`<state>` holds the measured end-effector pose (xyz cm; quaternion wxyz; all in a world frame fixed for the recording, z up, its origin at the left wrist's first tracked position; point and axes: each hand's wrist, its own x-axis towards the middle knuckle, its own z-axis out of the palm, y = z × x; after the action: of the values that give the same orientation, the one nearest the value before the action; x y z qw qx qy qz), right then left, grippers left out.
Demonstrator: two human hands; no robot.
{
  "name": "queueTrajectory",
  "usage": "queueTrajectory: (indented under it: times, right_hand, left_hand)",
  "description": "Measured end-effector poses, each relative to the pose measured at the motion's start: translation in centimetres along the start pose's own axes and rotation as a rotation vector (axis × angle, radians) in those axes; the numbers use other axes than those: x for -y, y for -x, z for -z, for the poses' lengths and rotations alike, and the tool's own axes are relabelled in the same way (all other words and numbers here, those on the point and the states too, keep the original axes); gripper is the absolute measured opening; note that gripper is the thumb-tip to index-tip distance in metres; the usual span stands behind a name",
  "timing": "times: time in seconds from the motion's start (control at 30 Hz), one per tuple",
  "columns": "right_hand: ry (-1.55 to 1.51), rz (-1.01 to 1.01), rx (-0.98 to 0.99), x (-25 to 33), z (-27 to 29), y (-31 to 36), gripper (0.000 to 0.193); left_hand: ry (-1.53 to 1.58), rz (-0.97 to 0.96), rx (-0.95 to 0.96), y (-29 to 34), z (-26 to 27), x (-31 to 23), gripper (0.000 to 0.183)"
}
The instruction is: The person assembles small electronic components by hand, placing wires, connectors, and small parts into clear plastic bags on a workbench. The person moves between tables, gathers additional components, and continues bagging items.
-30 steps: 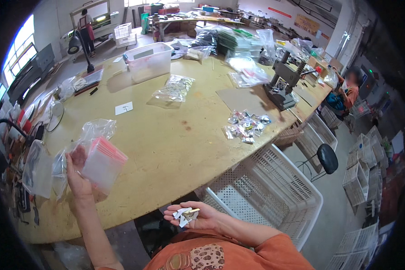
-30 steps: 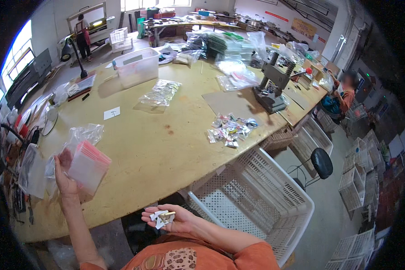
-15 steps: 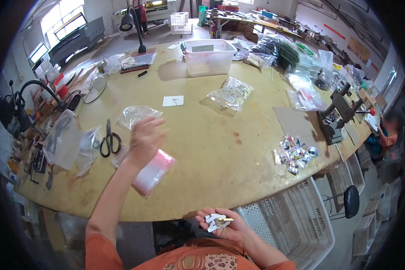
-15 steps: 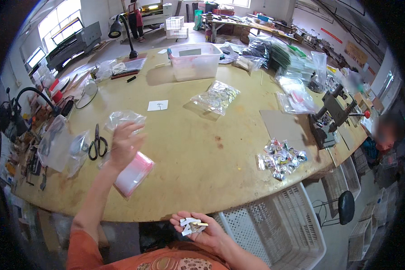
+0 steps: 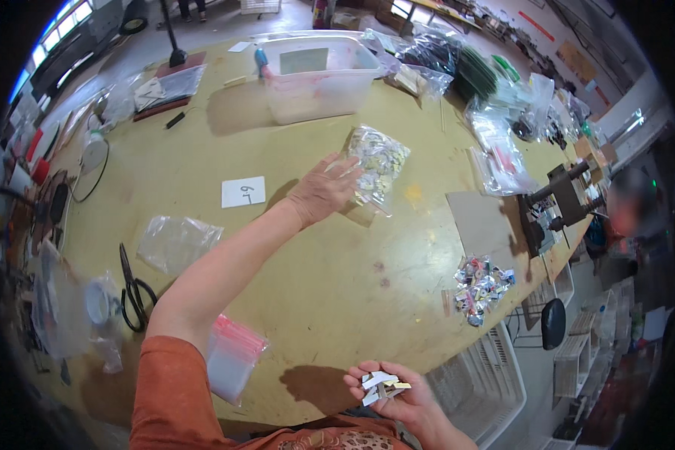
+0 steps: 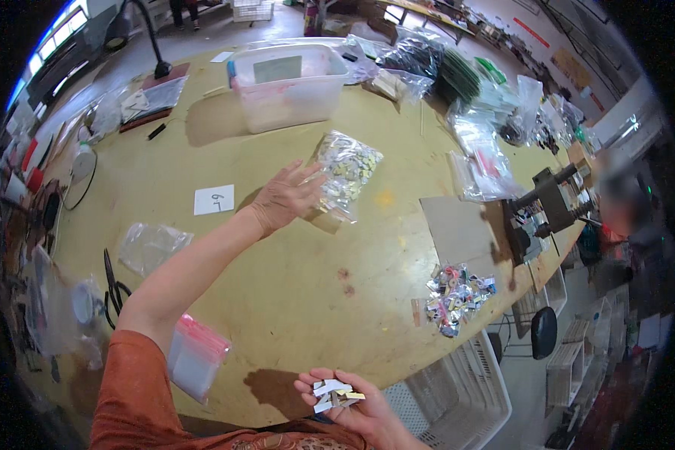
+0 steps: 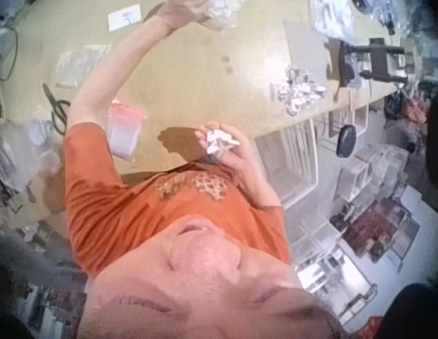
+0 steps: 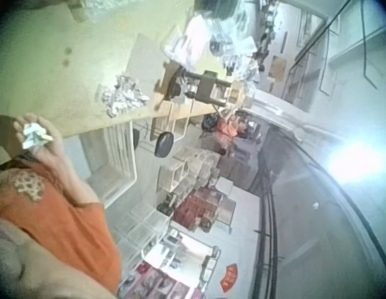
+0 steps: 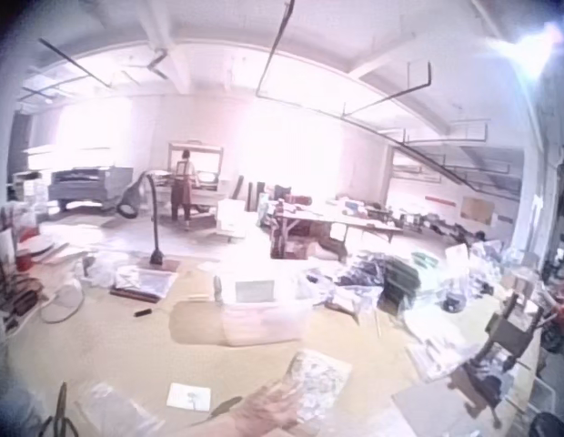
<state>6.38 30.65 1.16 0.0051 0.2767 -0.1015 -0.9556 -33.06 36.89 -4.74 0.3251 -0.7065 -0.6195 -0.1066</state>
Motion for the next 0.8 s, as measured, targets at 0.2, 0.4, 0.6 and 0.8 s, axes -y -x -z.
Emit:
queueTrajectory:
  times: [0.2, 0.4, 0.6, 0.8]
  right_hand:
    - [-0.048, 0.083, -0.085, -0.7, -4.0, 1.6, 0.042]
    - [-0.144, 0.143, -0.052, -0.8, -8.4, 4.8, 0.042]
    - [-0.068, 0.212, -0.173, -0.6, -11.9, 5.9, 0.042]
    - [-0.124, 0.200, -0.131, -0.5, -12.4, 5.6, 0.038]
  left_hand:
    - [0.298, 0.122, -0.084, -6.1, 4.8, 3.8, 0.017]
    - [0.630, 0.308, -0.049, -12.6, 13.1, 7.2, 0.014]
    - [0.899, 0.565, 0.123, -9.6, 14.8, 5.1, 0.016]
    - [0.979, 0.677, 0.188, -9.6, 16.7, 4.3, 0.013]
